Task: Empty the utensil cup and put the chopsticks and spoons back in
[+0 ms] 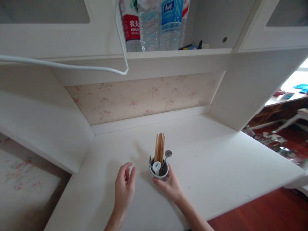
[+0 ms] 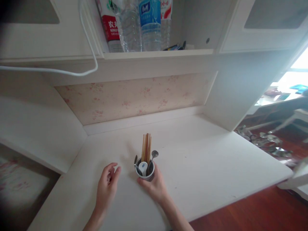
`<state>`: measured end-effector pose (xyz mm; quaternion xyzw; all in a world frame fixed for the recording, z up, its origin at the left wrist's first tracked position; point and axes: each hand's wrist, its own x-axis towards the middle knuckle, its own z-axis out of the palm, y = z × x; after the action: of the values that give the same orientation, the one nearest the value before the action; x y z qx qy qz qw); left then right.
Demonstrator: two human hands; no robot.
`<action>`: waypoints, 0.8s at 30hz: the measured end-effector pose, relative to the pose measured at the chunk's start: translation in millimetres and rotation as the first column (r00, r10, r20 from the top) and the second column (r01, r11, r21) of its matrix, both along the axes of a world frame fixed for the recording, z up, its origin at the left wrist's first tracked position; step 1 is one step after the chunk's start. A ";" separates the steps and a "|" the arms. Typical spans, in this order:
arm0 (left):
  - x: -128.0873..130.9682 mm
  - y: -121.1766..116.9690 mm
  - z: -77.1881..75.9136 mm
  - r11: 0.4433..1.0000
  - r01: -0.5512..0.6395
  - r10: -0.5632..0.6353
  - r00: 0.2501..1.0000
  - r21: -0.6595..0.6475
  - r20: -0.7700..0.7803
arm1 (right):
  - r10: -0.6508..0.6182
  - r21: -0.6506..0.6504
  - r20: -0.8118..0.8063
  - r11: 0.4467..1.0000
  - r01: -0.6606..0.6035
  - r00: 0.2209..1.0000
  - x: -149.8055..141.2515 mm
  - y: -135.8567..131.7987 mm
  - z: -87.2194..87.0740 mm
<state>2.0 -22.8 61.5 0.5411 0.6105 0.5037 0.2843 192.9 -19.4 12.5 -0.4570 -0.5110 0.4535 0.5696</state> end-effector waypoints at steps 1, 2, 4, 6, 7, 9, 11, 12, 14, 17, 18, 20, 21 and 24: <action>-3.7 0.3 -8.4 0.999 -0.002 0.004 0.999 -0.046 0.048 | -0.007 0.000 0.022 1.000 0.007 1.000 6.0 4.6 -2.1; -6.8 1.0 -16.8 0.996 0.009 -0.002 0.997 -0.093 0.075 | -0.022 -0.002 0.042 1.000 0.022 0.999 13.5 10.7 -3.9; -11.3 3.0 -32.7 0.984 0.042 -0.030 0.997 -0.171 0.071 | -0.101 -0.011 0.054 0.995 0.102 0.993 32.7 27.2 -6.7; -14.0 4.9 -46.6 0.971 0.081 -0.080 0.997 -0.227 0.013 | -0.191 -0.015 0.071 0.981 0.193 0.979 56.8 48.0 -8.1; -14.8 5.5 -52.6 0.963 0.108 -0.117 0.993 -0.246 -0.023 | -0.239 -0.016 0.080 0.970 0.241 0.968 70.2 59.0 -8.2; -15.8 5.9 -62.5 0.948 0.170 -0.199 0.976 -0.269 -0.087 | -0.364 -0.024 0.144 0.928 0.371 0.920 98.0 80.3 -7.0; -16.7 5.3 -69.3 0.934 0.214 -0.261 0.956 -0.287 -0.137 | -0.447 -0.018 0.257 0.884 0.467 0.857 124.3 98.5 -4.3; -17.2 4.8 -71.6 0.929 0.228 -0.282 0.947 -0.292 -0.157 | -0.471 -0.018 0.294 0.867 0.498 0.832 135.8 106.1 -2.8; -18.3 3.8 -74.0 0.923 0.239 -0.303 0.935 -0.302 -0.185 | -0.476 -0.016 0.327 0.861 0.509 0.816 153.8 117.7 -0.2; -19.7 3.2 -74.1 0.919 0.237 -0.306 0.933 -0.314 -0.192 | -0.474 -0.012 0.323 0.863 0.504 0.819 167.9 127.0 -0.5; -20.0 3.1 -73.6 0.919 0.233 -0.303 0.934 -0.318 -0.190 | -0.476 -0.013 0.319 0.863 0.506 0.820 169.8 128.3 -1.9; -20.1 3.0 -72.3 0.918 0.233 -0.302 0.935 -0.321 -0.186 | -0.478 -0.014 0.309 0.862 0.507 0.822 170.9 129.0 -6.1; -19.9 3.0 -71.6 0.917 0.237 -0.306 0.935 -0.320 -0.182 | -0.475 -0.012 0.299 0.865 0.501 0.827 170.8 128.7 -8.4; -19.1 3.0 -69.6 0.911 0.256 -0.320 0.933 -0.323 -0.165 | -0.460 -0.006 0.218 0.881 0.473 0.861 169.7 126.8 -14.5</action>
<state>-17.1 -19.8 -8.0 0.6279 0.6189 0.2977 0.3662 362.6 107.4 -1.9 -0.6290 -0.4286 0.2663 0.5914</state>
